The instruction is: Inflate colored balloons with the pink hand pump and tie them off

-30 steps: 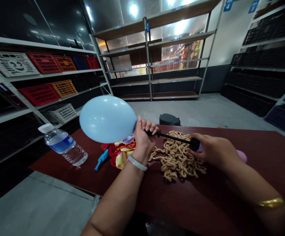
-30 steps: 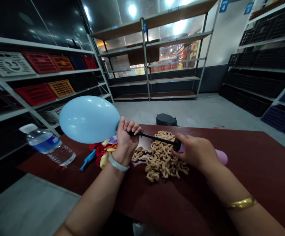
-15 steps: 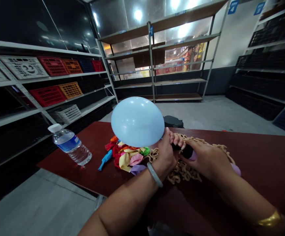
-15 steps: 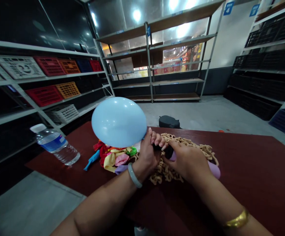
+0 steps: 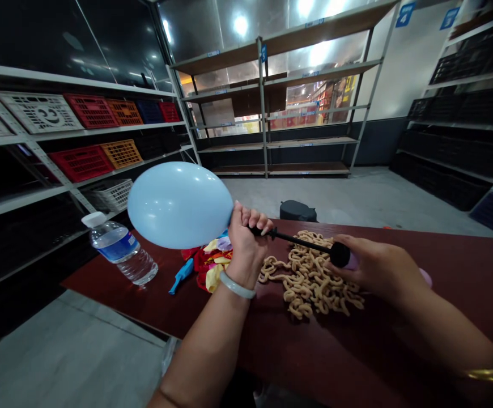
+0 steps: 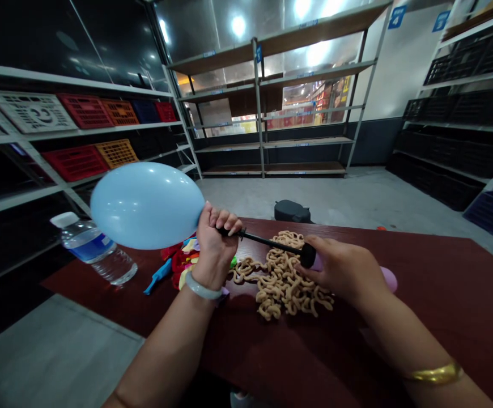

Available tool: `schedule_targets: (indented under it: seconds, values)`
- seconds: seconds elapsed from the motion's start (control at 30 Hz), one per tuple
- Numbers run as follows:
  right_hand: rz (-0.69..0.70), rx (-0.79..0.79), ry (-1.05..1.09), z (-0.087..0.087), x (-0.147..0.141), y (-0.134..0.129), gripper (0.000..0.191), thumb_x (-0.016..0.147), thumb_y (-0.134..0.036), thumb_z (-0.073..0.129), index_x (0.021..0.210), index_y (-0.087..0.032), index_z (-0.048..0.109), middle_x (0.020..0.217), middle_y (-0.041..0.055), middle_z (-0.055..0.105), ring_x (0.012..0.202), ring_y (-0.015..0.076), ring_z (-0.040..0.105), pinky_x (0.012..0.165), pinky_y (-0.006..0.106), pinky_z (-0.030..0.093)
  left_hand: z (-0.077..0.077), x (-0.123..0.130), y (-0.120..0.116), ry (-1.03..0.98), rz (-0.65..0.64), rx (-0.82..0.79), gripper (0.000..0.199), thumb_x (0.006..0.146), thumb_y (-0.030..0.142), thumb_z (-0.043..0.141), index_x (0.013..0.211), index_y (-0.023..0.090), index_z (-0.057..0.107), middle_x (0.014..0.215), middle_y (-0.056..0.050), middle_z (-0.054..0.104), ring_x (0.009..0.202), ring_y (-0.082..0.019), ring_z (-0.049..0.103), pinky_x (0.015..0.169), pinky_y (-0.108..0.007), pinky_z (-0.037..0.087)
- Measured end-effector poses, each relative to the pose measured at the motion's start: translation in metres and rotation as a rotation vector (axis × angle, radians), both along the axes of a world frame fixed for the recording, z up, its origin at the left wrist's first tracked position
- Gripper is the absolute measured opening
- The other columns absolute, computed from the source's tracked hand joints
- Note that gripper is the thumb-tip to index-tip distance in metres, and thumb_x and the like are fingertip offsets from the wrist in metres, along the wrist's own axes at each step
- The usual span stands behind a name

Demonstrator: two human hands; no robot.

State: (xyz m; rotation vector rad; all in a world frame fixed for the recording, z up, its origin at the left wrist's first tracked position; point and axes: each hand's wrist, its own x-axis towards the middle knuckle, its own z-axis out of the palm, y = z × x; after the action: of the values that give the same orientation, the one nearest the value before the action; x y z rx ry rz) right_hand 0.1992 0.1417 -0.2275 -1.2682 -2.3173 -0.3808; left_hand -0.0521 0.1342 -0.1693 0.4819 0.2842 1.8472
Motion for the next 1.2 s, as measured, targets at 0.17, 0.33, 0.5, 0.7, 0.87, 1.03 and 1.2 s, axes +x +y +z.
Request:
schedule_targets:
  seconds: [0.17, 0.33, 0.5, 0.7, 0.87, 1.03, 1.2]
  values:
    - [-0.055, 0.025, -0.039, 0.0, -0.006, -0.006, 0.054, 0.082, -0.062, 0.053, 0.121, -0.026, 0.061, 0.101, 0.0048, 0.074, 0.072, 0.0256, 0.07, 0.055, 0.036, 0.046, -0.008, 0.019, -0.004, 0.023, -0.03, 0.034, 0.045, 0.091, 0.037, 0.055, 0.059, 0.02, 0.029, 0.05, 0.006, 0.025, 0.042, -0.007, 0.031, 0.042, -0.022, 0.025]
    - [-0.015, 0.043, -0.052, 0.001, -0.024, -0.019, 0.055, 0.084, -0.063, 0.049, 0.12, -0.023, 0.059, 0.112, 0.0091, 0.071, 0.079, 0.0272, 0.07, 0.058, 0.037, 0.047, -0.026, 0.056, -0.01, 0.075, -0.145, 0.04, 0.045, 0.093, 0.041, 0.052, 0.059, 0.019, 0.033, 0.051, 0.005, 0.028, 0.045, -0.009, 0.034, 0.045, -0.023, 0.029]
    - [0.042, -0.06, -0.038, 0.0, -0.031, -0.022, 0.063, 0.086, -0.062, 0.048, 0.133, -0.019, 0.049, 0.116, 0.013, 0.069, 0.085, 0.028, 0.069, 0.067, 0.04, 0.051, -0.041, 0.08, -0.013, 0.167, -0.145, 0.012, 0.047, 0.093, 0.047, 0.049, 0.058, 0.019, 0.035, 0.051, 0.003, 0.034, 0.05, -0.011, 0.04, 0.056, -0.027, 0.039]
    - [0.123, -0.063, -0.031, 0.002, -0.032, -0.022, 0.051, 0.091, -0.051, 0.046, 0.137, -0.028, 0.047, 0.126, 0.01, 0.063, 0.09, 0.0256, 0.068, 0.069, 0.038, 0.052, -0.048, 0.07, -0.002, 0.237, -0.005, -0.07, 0.046, 0.091, 0.042, 0.052, 0.055, 0.019, 0.037, 0.062, -0.001, 0.048, 0.064, -0.013, 0.049, 0.073, -0.027, 0.042]
    - [0.098, -0.002, -0.056, 0.011, -0.03, -0.023, 0.048, 0.092, -0.05, 0.046, 0.136, -0.031, 0.049, 0.118, 0.0081, 0.066, 0.09, 0.0248, 0.067, 0.062, 0.034, 0.049, -0.049, 0.061, 0.004, 0.228, -0.08, -0.086, 0.046, 0.09, 0.041, 0.054, 0.053, 0.018, 0.039, 0.067, -0.002, 0.05, 0.067, -0.013, 0.051, 0.074, -0.026, 0.042]
    - [0.087, 0.007, -0.078, 0.009, -0.025, -0.019, 0.048, 0.092, -0.053, 0.044, 0.133, -0.029, 0.051, 0.112, 0.0073, 0.067, 0.085, 0.0236, 0.068, 0.057, 0.033, 0.046, -0.051, 0.059, 0.01, 0.226, -0.049, -0.11, 0.04, 0.088, 0.036, 0.057, 0.055, 0.016, 0.048, 0.072, -0.002, 0.056, 0.067, -0.012, 0.053, 0.074, -0.026, 0.043]
    - [0.02, -0.046, -0.098, 0.0, -0.004, -0.002, 0.048, 0.091, -0.055, 0.043, 0.129, -0.029, 0.053, 0.116, 0.007, 0.067, 0.081, 0.0239, 0.068, 0.055, 0.033, 0.043, -0.04, 0.028, 0.021, 0.04, 0.045, -0.17, 0.04, 0.094, 0.033, 0.048, 0.057, 0.016, 0.046, 0.068, -0.001, 0.058, 0.066, -0.011, 0.058, 0.077, -0.027, 0.046]
